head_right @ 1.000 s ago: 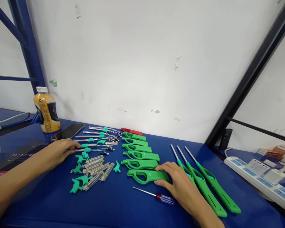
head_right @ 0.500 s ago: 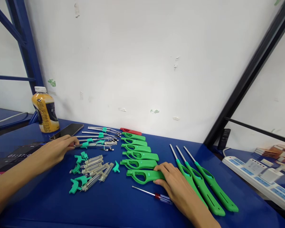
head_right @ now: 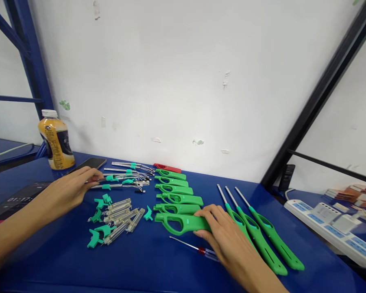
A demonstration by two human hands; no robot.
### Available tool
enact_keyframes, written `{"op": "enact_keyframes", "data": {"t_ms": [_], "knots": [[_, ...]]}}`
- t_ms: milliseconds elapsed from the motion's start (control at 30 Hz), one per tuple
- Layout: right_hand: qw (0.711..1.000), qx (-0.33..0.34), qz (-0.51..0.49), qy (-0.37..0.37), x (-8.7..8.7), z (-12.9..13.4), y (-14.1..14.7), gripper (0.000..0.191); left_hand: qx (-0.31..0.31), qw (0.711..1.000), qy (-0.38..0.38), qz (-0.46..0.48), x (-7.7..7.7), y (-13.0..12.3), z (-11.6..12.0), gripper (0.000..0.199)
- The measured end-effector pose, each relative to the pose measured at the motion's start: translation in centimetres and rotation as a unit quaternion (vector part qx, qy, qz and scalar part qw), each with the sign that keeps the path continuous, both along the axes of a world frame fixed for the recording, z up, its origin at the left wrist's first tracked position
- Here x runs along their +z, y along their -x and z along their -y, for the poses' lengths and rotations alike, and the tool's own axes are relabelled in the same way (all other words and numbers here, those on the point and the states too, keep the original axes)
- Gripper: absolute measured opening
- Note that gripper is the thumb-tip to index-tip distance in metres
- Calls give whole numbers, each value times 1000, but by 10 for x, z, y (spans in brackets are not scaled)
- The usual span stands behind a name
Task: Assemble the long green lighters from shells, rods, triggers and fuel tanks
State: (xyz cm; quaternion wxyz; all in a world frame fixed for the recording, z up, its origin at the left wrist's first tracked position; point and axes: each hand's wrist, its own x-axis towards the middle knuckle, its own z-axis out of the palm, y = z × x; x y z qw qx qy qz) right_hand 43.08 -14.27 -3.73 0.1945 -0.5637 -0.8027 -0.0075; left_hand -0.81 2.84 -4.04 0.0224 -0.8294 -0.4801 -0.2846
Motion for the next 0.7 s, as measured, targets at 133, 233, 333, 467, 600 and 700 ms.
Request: {"op": "enact_keyframes", "data": {"t_ms": [133,233,333,467,600,700], "knots": [[998,47,35,-34,-16,14,27,26,5,1000,-8,5,9,-7,9,26],[994,67,73,-39,-28,17,45,33,2,1000,-14,4,17,-12,17,28],[994,80,71,-39,-29,19,53,32,-2,1000,-24,7,23,-15,27,28],[997,53,3,-58,-21,23,41,28,-17,999,-38,13,30,-19,41,27],[995,-56,-52,-59,-24,22,0,31,-48,997,-55,27,37,-22,56,28],[991,-109,-64,-43,-35,16,-37,39,-83,994,-67,35,39,-22,66,27]]}}
